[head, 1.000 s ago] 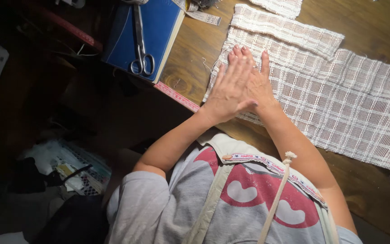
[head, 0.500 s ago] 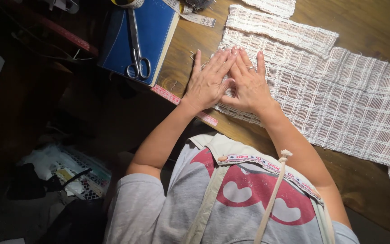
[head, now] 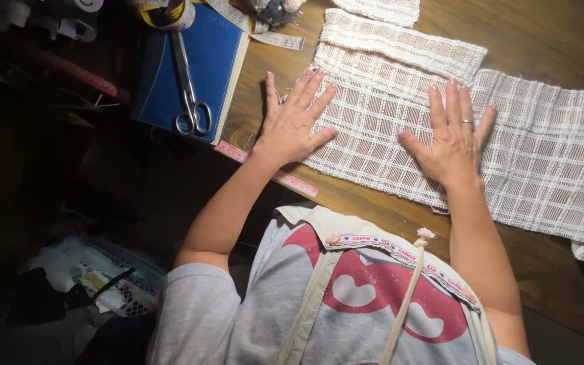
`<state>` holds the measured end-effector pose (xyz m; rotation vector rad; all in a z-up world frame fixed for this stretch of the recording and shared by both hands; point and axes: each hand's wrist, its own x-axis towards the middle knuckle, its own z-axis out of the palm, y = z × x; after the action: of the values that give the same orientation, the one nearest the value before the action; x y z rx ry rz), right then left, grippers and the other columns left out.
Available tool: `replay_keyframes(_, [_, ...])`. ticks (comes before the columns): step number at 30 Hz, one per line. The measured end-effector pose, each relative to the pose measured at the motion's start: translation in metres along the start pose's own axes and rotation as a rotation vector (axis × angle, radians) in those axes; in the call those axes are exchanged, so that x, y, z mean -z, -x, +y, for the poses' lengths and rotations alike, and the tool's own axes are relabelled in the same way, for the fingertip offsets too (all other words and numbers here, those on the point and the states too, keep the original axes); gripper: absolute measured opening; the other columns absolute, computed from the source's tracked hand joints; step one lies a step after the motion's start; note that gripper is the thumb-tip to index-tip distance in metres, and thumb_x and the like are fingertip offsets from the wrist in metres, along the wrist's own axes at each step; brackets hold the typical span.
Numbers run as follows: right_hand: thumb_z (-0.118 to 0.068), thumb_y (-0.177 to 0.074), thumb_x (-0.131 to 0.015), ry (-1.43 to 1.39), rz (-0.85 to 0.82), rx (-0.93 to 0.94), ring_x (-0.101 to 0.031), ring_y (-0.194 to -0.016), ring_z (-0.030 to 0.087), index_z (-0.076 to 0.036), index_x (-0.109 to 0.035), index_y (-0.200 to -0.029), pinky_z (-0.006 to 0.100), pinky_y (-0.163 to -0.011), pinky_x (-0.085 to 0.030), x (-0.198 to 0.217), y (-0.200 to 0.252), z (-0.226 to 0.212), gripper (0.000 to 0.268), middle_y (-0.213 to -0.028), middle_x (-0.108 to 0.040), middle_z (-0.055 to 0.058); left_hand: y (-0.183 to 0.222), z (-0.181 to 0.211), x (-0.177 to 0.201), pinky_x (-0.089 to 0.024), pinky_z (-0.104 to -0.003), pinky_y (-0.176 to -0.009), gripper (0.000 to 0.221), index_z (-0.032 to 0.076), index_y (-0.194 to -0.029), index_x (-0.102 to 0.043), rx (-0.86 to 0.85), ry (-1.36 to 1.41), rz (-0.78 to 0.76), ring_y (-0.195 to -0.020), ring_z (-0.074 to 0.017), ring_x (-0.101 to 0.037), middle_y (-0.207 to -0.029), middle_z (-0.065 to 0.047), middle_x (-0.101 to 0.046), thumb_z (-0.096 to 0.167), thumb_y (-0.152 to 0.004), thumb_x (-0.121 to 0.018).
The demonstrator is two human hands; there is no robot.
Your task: Preparing and folding fabric pieces on a workbench, including measuring and thread manipulation.
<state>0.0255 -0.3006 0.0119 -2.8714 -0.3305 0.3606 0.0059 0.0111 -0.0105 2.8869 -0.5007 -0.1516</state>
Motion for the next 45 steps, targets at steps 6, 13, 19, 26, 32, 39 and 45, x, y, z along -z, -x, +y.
replay_keyframes(6, [-0.094,-0.084,-0.008,0.007,0.006,0.022,-0.004,-0.161,0.029,-0.024,-0.013,-0.166,0.063,-0.118,0.016,-0.002,-0.002,0.005,0.108,-0.174,-0.005,0.01,-0.001,-0.002,0.0,0.011,-0.075,-0.115,0.081,0.028,-0.163,-0.028,-0.009,0.017,0.024,-0.159,-0.0242,-0.016,-0.171,-0.006,-0.018,0.076,-0.098,-0.028])
replay_keyframes(13, [-0.097,-0.082,-0.009,-0.026,0.032,0.013,-0.003,-0.161,0.029,-0.022,-0.016,-0.166,0.061,-0.119,0.016,-0.004,-0.001,0.003,0.112,-0.174,-0.006,0.011,0.0,0.0,0.003,0.009,-0.076,-0.114,0.084,0.028,-0.164,-0.025,-0.002,-0.013,0.033,-0.159,-0.022,-0.019,-0.172,-0.006,-0.019,0.08,-0.097,-0.024])
replay_keyframes(19, [-0.097,-0.083,-0.009,-0.042,0.067,0.032,-0.007,-0.16,0.031,-0.021,-0.019,-0.166,0.062,-0.118,0.015,-0.003,0.0,0.001,0.114,-0.174,-0.011,0.012,0.0,-0.001,0.001,0.006,-0.077,-0.114,0.082,0.027,-0.163,-0.028,-0.013,-0.005,0.071,-0.158,-0.0227,-0.022,-0.171,-0.006,-0.023,0.077,-0.099,-0.033])
replay_keyframes(26, [-0.097,-0.083,-0.01,-0.042,0.064,0.025,-0.008,-0.16,0.032,-0.021,-0.021,-0.166,0.062,-0.118,0.015,-0.003,-0.001,0.002,0.113,-0.174,-0.011,0.012,0.0,-0.002,-0.002,0.005,-0.077,-0.115,0.081,0.026,-0.162,-0.032,-0.017,0.026,0.11,-0.157,-0.0225,-0.025,-0.17,-0.005,-0.026,0.075,-0.098,-0.04])
replay_keyframes(32, [-0.099,-0.08,-0.002,-0.003,0.019,0.038,-0.008,-0.16,0.029,-0.026,-0.014,-0.165,0.062,-0.119,0.014,0.002,-0.003,0.005,0.113,-0.174,-0.01,0.012,-0.004,-0.004,-0.001,0.012,-0.076,-0.114,0.087,0.028,-0.164,-0.021,0.005,-0.008,-0.01,-0.159,-0.0183,-0.013,-0.172,-0.003,-0.015,0.081,-0.096,-0.024])
replay_keyframes(39, [-0.097,-0.082,0.002,-0.068,0.088,0.091,-0.01,-0.16,0.031,-0.012,-0.023,-0.164,0.063,-0.119,0.013,0.004,0.017,0.0,0.121,-0.172,-0.01,0.019,0.0,-0.001,-0.001,0.013,-0.077,-0.113,0.089,0.024,-0.164,-0.02,-0.033,-0.024,0.064,-0.158,-0.0193,-0.022,-0.171,-0.005,-0.023,0.081,-0.097,-0.028])
replay_keyframes(45, [-0.089,-0.092,-0.011,-0.1,0.153,0.071,-0.009,-0.16,0.033,-0.009,-0.032,-0.163,0.069,-0.116,0.013,-0.002,0.066,0.009,0.109,-0.172,-0.014,0.022,0.011,0.051,0.006,-0.003,-0.068,-0.123,0.072,0.017,-0.154,-0.046,-0.138,-0.045,0.265,-0.147,-0.0147,-0.044,-0.159,-0.002,-0.05,0.061,-0.1,-0.063])
